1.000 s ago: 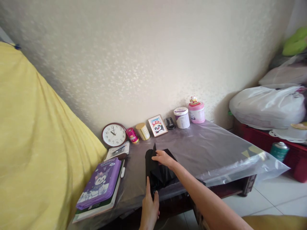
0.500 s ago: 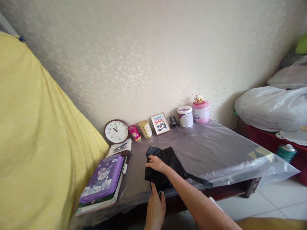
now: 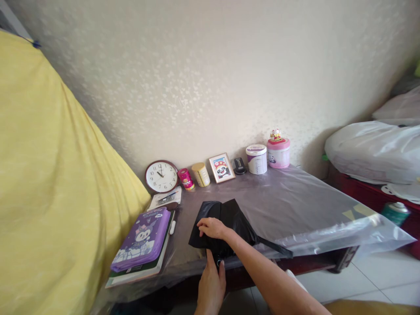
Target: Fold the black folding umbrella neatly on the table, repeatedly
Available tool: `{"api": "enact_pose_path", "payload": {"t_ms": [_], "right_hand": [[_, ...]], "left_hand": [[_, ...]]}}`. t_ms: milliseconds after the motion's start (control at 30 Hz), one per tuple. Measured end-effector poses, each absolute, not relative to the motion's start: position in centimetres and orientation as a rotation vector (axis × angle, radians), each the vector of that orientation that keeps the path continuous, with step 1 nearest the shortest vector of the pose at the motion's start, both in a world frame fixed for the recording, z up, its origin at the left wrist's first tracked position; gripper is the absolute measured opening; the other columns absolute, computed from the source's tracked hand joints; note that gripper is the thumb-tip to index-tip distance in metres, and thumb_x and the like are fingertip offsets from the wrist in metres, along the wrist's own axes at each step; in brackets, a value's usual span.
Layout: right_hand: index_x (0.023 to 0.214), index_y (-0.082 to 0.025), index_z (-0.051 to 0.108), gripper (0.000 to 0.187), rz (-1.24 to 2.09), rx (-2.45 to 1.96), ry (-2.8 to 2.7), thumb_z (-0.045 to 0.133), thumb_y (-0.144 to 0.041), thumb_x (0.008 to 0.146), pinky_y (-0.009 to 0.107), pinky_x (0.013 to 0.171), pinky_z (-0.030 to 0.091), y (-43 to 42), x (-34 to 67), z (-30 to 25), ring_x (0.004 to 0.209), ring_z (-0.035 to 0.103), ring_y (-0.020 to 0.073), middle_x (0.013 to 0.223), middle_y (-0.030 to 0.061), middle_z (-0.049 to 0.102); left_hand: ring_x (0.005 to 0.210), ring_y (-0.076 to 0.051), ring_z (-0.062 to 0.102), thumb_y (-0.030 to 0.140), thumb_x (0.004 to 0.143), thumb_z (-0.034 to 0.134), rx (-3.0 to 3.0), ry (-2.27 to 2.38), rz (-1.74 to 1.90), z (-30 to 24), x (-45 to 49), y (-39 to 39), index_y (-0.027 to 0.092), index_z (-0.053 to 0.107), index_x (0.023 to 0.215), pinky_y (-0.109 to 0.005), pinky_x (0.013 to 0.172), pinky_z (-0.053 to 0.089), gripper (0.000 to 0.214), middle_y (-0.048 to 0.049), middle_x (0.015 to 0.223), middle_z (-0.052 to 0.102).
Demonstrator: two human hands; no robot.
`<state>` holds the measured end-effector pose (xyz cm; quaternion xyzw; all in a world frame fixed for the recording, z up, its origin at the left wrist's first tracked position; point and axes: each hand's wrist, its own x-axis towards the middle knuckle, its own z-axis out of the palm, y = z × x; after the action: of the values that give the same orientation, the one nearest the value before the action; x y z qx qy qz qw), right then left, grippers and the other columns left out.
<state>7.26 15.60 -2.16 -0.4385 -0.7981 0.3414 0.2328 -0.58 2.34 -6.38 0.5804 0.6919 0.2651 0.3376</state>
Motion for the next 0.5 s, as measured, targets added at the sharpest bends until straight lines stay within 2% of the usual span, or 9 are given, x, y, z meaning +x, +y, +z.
{"api": "enact_pose_path", "payload": {"t_ms": [100, 267, 367, 500], "right_hand": [[0.102, -0.023, 0.066, 0.034, 0.826, -1.201, -2.296, 0.047, -0.014, 0.076, 0.022, 0.076, 0.044, 15.2, 6.9, -2.6, 0.089, 0.064, 0.0142, 0.088, -0.0013, 0.072], [0.095, -0.026, 0.07, 0.03, 0.525, -1.168, -2.486, 0.048, -0.015, 0.077, 0.029, 0.086, 0.042, 14.3, 6.8, -2.8, 0.099, 0.059, 0.0187, 0.101, -0.0005, 0.07], [0.095, -0.026, 0.07, 0.03, 0.491, -1.151, -2.51, 0.048, -0.014, 0.078, 0.03, 0.087, 0.041, 14.0, 6.9, -2.8, 0.099, 0.059, 0.0193, 0.101, -0.0005, 0.07], [0.094, -0.024, 0.07, 0.032, 0.511, -1.134, -2.506, 0.045, -0.012, 0.079, 0.03, 0.086, 0.042, 14.4, 7.0, -3.2, 0.098, 0.058, 0.0195, 0.101, 0.0009, 0.07]], "left_hand": [[0.087, -0.026, 0.065, 0.036, 0.086, 0.041, 1.617, 1.892, 0.606, -6.3, -0.8, 2.3, 0.007, 0.025, 0.138, -0.029, 0.073, 0.043, 0.061, -0.0198, 0.104, 0.064], [0.099, -0.027, 0.061, 0.036, 0.086, 0.038, 1.7, 1.887, 0.584, -6.4, -1.2, 1.7, 0.009, 0.023, 0.137, -0.03, 0.079, 0.042, 0.059, -0.0191, 0.11, 0.062], [0.099, -0.027, 0.059, 0.037, 0.085, 0.04, 1.801, 1.903, 0.747, -6.4, -1.6, 1.5, 0.008, 0.037, 0.127, -0.032, 0.08, 0.044, 0.051, -0.0192, 0.11, 0.059], [0.106, -0.027, 0.053, 0.034, 0.083, 0.044, 2.143, 1.916, 0.995, -6.3, -2.0, 2.2, 0.014, 0.051, 0.111, -0.039, 0.089, 0.041, 0.035, -0.0155, 0.112, 0.054]]}}
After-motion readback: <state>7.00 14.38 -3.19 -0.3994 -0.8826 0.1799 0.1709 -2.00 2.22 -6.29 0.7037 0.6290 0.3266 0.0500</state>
